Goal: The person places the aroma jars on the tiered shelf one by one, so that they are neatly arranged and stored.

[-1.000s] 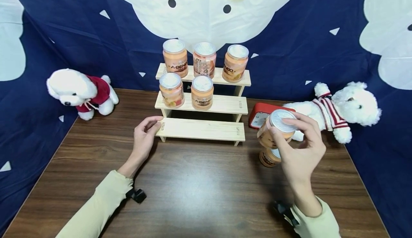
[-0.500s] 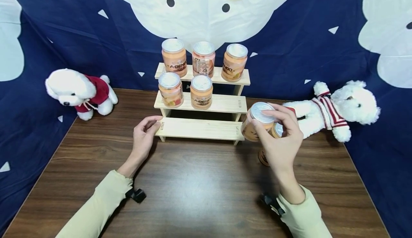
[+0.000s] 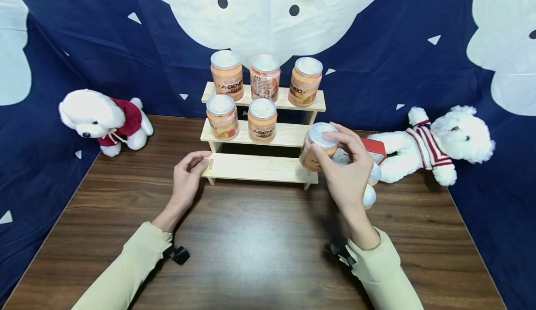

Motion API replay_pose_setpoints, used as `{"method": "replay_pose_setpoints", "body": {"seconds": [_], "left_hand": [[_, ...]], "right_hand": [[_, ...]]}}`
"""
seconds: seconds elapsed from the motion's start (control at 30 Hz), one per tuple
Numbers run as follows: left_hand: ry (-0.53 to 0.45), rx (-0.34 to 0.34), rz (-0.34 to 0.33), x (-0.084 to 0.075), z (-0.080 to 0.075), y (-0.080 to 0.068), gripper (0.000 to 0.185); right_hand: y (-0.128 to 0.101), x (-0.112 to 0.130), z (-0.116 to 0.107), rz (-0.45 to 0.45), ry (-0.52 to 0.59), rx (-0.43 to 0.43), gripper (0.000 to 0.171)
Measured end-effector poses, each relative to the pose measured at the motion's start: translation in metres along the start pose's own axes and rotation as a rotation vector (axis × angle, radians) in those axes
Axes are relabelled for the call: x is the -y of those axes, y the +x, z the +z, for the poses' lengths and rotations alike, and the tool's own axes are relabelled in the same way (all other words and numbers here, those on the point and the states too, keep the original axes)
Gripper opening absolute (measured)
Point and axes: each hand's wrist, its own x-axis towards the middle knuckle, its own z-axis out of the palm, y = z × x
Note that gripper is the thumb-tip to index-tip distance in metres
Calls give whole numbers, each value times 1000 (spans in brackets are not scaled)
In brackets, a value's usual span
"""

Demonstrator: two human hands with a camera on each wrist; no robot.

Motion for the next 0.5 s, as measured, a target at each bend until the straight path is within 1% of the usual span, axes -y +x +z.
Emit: {"method": "replay_pose_setpoints", "body": {"seconds": [0.1, 0.23, 0.37, 0.5], "left_hand": [[-1, 1, 3, 0, 0, 0, 21], [2, 2, 4, 0, 0, 0, 21], [3, -3, 5, 0, 0, 0, 21], [7, -2, 7, 0, 0, -1, 21]], "right_hand": [[2, -1, 6, 14, -2, -7, 30], [5, -6, 15, 25, 29, -33, 28], [10, -15, 22, -2, 44, -35, 29], [13, -22, 30, -5, 71, -47, 30]]}}
